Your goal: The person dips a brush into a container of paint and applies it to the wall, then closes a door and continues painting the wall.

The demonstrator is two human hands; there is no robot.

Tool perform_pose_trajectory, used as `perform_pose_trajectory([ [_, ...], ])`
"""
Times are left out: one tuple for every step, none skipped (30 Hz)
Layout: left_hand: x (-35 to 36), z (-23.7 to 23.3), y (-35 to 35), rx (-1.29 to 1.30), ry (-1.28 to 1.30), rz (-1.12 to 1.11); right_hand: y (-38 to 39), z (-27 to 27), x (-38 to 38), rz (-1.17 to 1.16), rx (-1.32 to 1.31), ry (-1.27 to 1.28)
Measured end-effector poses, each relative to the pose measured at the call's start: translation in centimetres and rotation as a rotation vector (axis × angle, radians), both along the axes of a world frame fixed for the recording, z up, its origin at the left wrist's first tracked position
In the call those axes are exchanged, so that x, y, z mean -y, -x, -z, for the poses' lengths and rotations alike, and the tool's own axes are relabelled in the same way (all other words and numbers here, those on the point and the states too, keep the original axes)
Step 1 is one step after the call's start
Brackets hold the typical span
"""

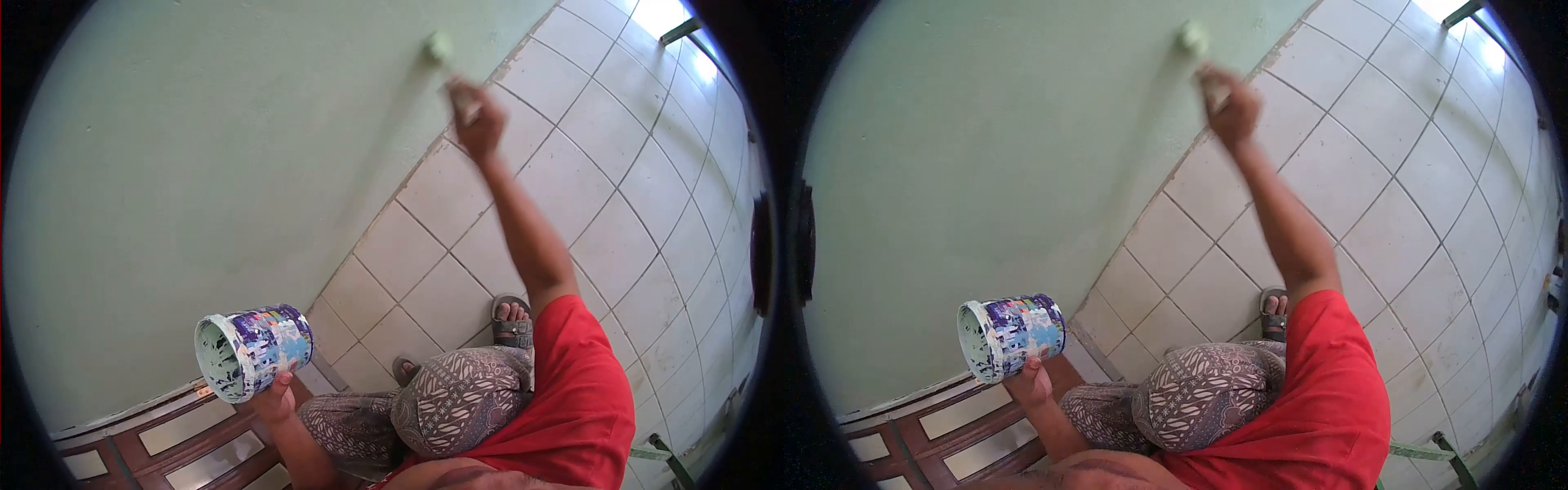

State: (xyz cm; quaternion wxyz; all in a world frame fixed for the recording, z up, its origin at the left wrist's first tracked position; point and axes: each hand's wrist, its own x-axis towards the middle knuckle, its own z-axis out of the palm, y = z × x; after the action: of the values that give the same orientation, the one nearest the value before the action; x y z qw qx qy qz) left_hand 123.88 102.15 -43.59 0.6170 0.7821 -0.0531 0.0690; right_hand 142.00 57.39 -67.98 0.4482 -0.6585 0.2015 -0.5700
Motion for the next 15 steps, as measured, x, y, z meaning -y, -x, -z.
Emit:
perform_pose_trajectory([
  [-0.2, 0.0, -0.2, 0.011, -0.046, -0.002, 0.7, -0.3, -4.3, -0.055, 0.042, 0.082],
  [-0.8, 0.1, -0.4, 0.013, -0.037, -0.001, 1.7, 0.2, -8.5, -0.133, 0.007, 0.088],
  [-1.5, 0.2, -0.9, -0.028, -0.021, 0.037, 3.4, -1.1, -11.6, -0.286, 0.101, 0.046],
  [-2.0, 0.2, -1.1, -0.068, -0.01, 0.077, 5.6, -1.9, -14.2, -0.5, 0.03, -0.064],
  [-1.5, 0.0, -1.4, -0.035, -0.002, 0.125, 7.0, -2.4, -15.9, -0.671, 0.031, -0.19],
  [-1.7, -0.2, -1.8, -0.026, 0.002, 0.121, 8.4, -3.0, -17.0, -0.856, -0.094, -0.455],
  [-1.9, -0.3, -2.1, -0.104, -0.055, 0.141, 9.0, -2.9, -17.6, -0.92, -0.018, -0.662],
  [-1.8, -0.6, -2.3, -0.179, -0.105, 0.153, 9.3, -3.4, -17.8, -0.988, 0.054, -0.866],
  [-1.5, -0.4, -2.6, -0.165, -0.034, 0.206, 9.4, -3.9, -17.5, -1.011, 0.044, -0.843],
  [-1.5, -0.5, -2.7, -0.202, -0.081, 0.181, 9.8, -5.4, -16.4, -1.047, 0.123, -1.062],
  [-1.8, -0.2, -3.0, -0.186, -0.118, 0.195, 9.9, -6.9, -15.5, -1.068, 0.203, -1.273],
  [-2.1, 0.2, -3.7, -0.166, -0.151, 0.215, 10.0, -7.8, -14.9, -1.082, 0.188, -1.238],
  [-2.4, 0.7, -4.2, -0.153, -0.116, 0.209, 10.1, -8.5, -14.3, -1.119, 0.211, -1.218],
  [-3.0, 3.0, -5.1, -0.123, -0.129, 0.246, 9.9, -8.4, -14.0, -1.151, 0.222, -1.185],
  [-3.3, 3.6, -5.5, -0.093, -0.161, 0.276, 10.1, -9.7, -13.9, -1.159, 0.225, -1.152],
])
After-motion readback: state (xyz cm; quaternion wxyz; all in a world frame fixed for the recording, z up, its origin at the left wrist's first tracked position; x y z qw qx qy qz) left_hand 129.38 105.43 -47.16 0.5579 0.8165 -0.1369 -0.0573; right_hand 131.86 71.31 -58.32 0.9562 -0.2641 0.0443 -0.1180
